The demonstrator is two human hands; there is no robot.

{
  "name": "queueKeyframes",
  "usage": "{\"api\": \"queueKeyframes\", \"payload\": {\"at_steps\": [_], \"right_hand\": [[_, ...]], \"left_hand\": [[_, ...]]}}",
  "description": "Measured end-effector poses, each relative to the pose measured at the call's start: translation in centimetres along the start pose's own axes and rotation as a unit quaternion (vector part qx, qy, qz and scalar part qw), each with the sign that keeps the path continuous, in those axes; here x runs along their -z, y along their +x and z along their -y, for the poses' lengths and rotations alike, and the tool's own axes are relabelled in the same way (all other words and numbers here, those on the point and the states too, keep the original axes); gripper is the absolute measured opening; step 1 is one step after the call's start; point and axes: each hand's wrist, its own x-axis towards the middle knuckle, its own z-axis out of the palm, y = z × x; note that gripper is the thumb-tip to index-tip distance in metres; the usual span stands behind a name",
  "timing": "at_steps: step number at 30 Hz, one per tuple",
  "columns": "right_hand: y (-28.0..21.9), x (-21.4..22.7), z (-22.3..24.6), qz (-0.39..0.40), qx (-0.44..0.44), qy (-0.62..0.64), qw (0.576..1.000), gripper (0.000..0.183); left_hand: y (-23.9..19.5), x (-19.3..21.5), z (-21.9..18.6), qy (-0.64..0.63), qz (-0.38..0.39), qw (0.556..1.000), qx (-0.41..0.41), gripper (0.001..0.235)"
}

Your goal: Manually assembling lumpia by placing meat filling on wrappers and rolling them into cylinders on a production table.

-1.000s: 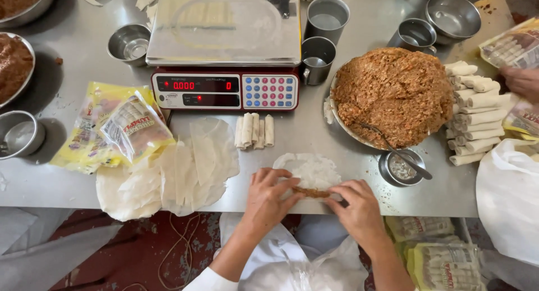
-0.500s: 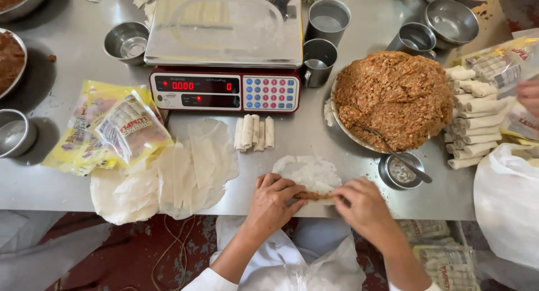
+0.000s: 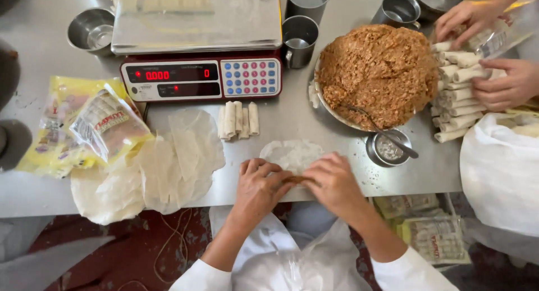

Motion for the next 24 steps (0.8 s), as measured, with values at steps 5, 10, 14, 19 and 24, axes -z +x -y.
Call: {"api": "queueKeyframes", "payload": {"at_steps": [5, 10, 14, 19, 24], "right_hand": [[-1.4, 0.2, 0.2, -0.062, -0.033, 0.019, 0.997, 0.015], [-3.7, 1.0, -2.4, -0.076, -0.107, -0.126, 0.983, 0.029], [-3.0, 0.4, -0.5, -0.001, -0.197, -0.044, 0.979, 0.01], [-3.4, 0.8, 0.6, 0.0, -0.303, 0.055, 0.951, 0.035], [-4.9, -0.8, -1.6, -0.103, -0.342, 0.296, 0.886, 0.074]], "left_hand": [[-1.1, 0.2, 1.3, -0.012, -0.003, 0.999, 0.035, 0.028], [-1.6, 2.0, 2.4, 0.075, -0.016, 0.978, 0.193, 0.037], [-1.4, 0.3, 2.1, 0.028, 0.063, 0.974, 0.214, 0.013], [-1.1, 1.5, -0.9, -0.124, 0.084, 0.948, 0.281, 0.036], [-2.3, -0.4, -0.8, -0.299, -0.046, 0.868, 0.393, 0.064]]}}
